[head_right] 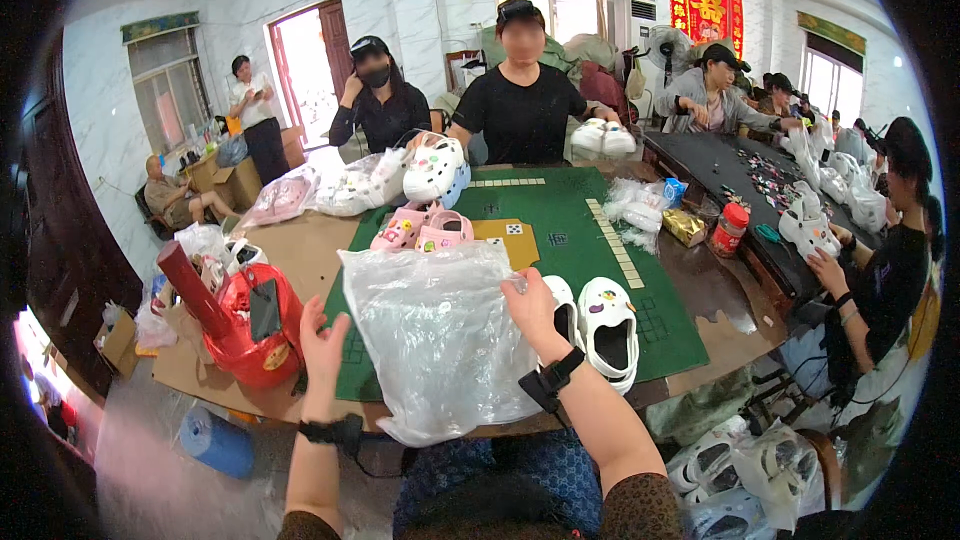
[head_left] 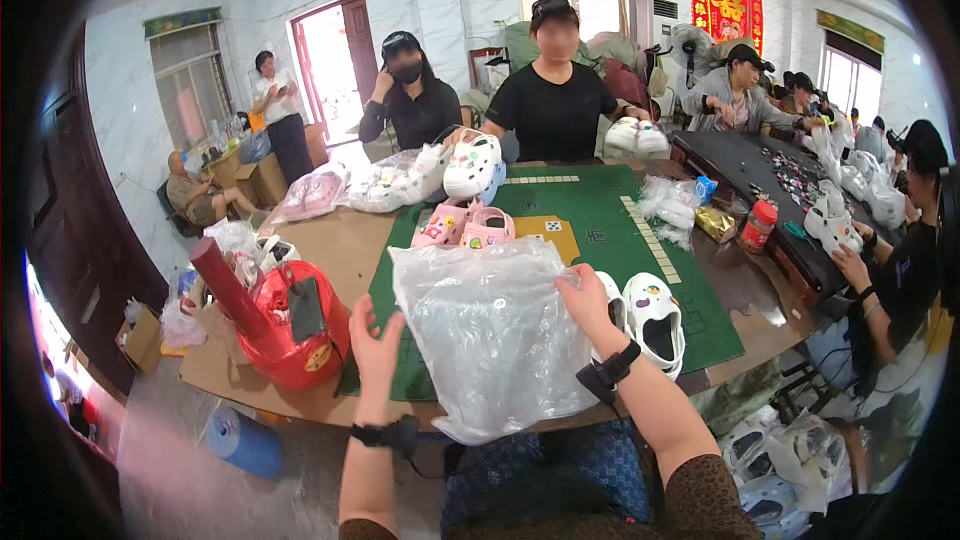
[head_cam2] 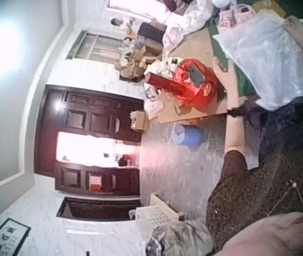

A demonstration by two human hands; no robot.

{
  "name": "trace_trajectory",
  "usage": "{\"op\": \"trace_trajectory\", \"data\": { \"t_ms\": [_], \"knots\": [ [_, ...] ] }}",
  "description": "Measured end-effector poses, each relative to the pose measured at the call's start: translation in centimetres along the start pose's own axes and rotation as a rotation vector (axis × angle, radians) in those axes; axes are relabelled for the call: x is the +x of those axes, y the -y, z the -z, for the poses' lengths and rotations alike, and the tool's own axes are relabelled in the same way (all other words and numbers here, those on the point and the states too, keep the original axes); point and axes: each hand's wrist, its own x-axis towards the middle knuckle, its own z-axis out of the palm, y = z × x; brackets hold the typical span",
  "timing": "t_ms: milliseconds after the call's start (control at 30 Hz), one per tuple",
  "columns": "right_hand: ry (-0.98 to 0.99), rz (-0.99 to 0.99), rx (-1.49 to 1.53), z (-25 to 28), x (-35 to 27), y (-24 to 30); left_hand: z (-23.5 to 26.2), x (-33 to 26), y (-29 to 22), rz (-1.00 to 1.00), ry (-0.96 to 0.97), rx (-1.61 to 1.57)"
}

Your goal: Placing shoes into clear plastic bags for packaging.

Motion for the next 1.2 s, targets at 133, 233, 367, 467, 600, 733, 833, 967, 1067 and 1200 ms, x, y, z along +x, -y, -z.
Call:
{"op": "trace_trajectory", "data": {
  "t_ms": [133, 233, 367, 467, 600, 733, 833, 967, 1067, 1200],
  "knots": [
    [0.002, -0.058, -0.115, -0.1, 0.8, -0.6, -0.7, -6.0, -4.1, -0.555, 0.496, 0.334],
    [0.03, 0.025, -0.191, 0.2, 0.0, -0.5, -1.4, -10.5, -4.1, -0.584, 0.792, 0.509],
    [-0.023, 0.307, -0.055, 4.1, -4.8, 3.3, -0.4, -12.7, -1.0, -0.454, 0.883, 0.564],
    [-0.146, 0.29, -0.165, 9.5, -8.1, 1.8, -1.9, -13.0, -1.3, -0.49, 0.89, 0.562],
    [-0.33, -0.084, -0.259, 12.8, -11.9, -1.3, -3.0, -13.6, -1.8, -0.52, 0.9, 0.594],
    [-0.179, 0.121, -0.489, 9.6, -12.5, -1.6, -1.3, -13.7, -0.5, -0.527, 0.816, 0.634],
    [-0.127, -0.073, -0.479, 10.4, -10.3, -0.4, -2.0, -13.7, -1.1, -0.502, 0.812, 0.586],
    [-0.018, -0.242, -0.627, 11.9, -8.2, -1.3, -2.7, -13.6, -1.8, -0.515, 0.838, 0.582],
    [0.038, -0.231, -0.685, 11.9, -7.7, -1.5, -2.4, -13.5, -1.8, -0.495, 0.866, 0.599],
    [0.103, -0.177, -0.658, 12.8, -7.3, -3.9, -3.7, -13.9, -2.3, -0.533, 0.898, 0.601]
  ]
}}
